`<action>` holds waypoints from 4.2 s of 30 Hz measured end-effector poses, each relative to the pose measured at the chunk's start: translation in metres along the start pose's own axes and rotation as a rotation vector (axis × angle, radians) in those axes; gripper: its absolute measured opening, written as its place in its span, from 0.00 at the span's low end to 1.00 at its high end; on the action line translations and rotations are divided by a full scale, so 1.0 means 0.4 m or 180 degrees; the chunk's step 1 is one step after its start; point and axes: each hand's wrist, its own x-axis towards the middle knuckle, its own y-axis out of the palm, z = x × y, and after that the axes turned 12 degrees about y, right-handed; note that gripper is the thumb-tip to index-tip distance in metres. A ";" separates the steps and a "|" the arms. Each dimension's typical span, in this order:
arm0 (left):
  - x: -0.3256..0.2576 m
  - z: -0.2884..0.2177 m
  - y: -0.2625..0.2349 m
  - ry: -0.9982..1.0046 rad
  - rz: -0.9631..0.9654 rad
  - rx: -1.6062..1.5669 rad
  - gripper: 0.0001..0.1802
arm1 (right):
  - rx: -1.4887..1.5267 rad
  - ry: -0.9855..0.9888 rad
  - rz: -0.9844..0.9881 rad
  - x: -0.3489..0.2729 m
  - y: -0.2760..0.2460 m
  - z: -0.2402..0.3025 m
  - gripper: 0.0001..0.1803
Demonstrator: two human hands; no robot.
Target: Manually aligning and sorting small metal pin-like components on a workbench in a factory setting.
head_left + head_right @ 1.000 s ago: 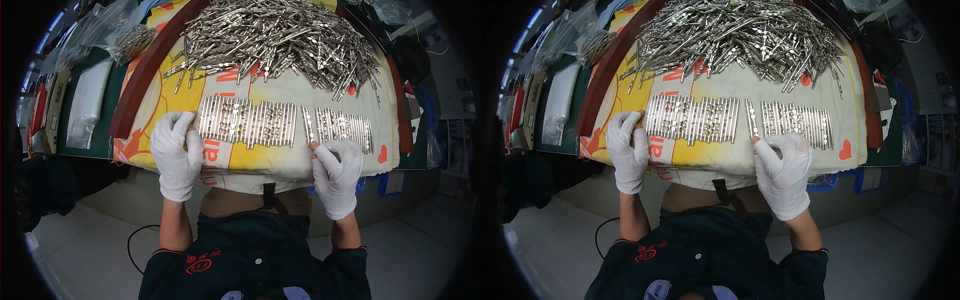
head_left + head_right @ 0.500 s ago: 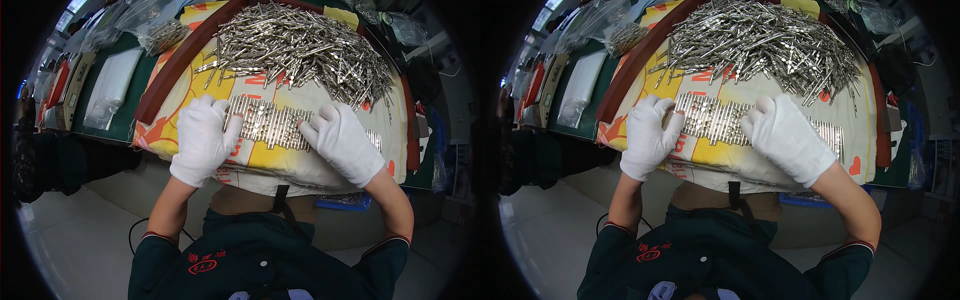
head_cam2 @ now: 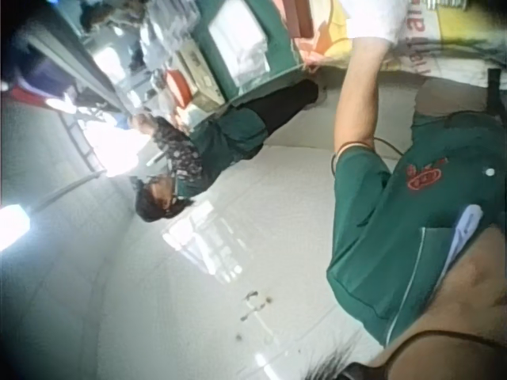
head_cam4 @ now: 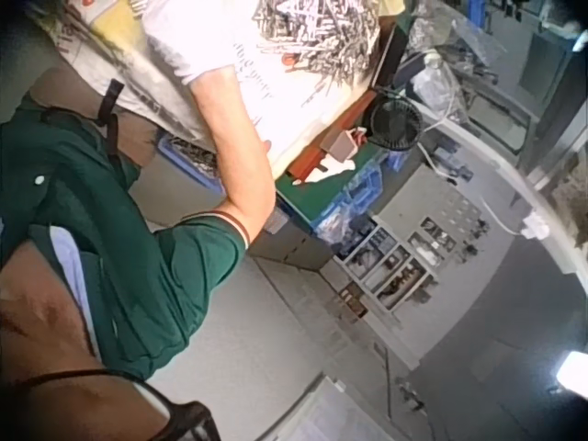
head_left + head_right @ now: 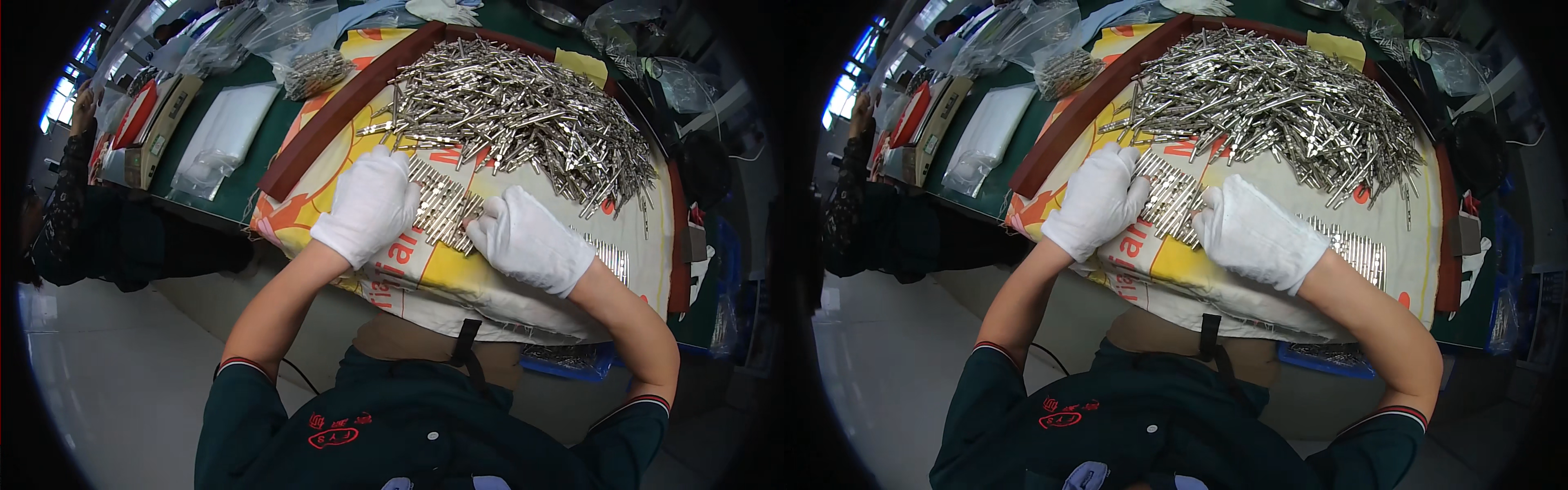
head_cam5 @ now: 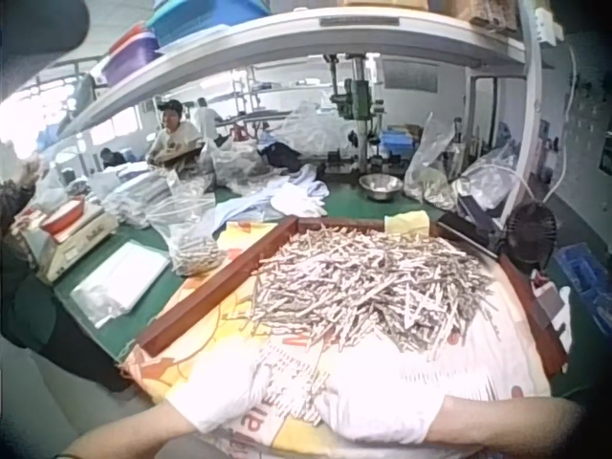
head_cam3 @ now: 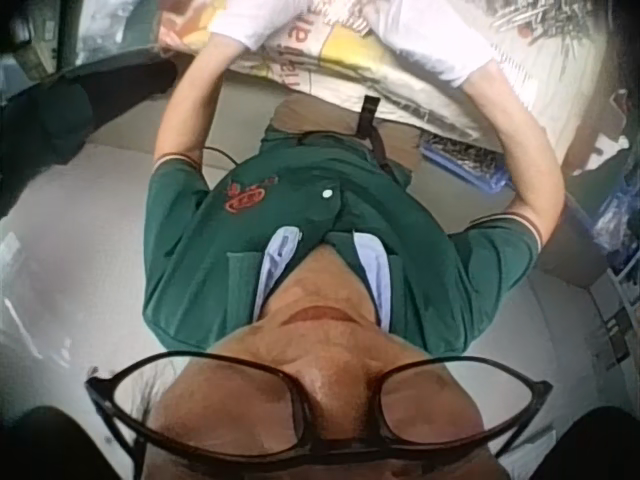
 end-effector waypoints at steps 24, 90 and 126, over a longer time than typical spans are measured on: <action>0.082 -0.102 -0.019 0.0145 0.1273 0.0703 0.28 | 0.1021 0.0661 -0.0729 0.056 0.072 0.006 0.15; 0.134 -0.062 -0.117 0.1440 0.1066 0.0473 0.16 | 0.0927 0.1662 -0.2501 0.042 0.007 -0.119 0.10; 0.022 -0.090 0.087 0.0519 -0.0113 -0.3638 0.29 | 0.0792 0.0716 -0.0861 0.131 -0.055 0.018 0.44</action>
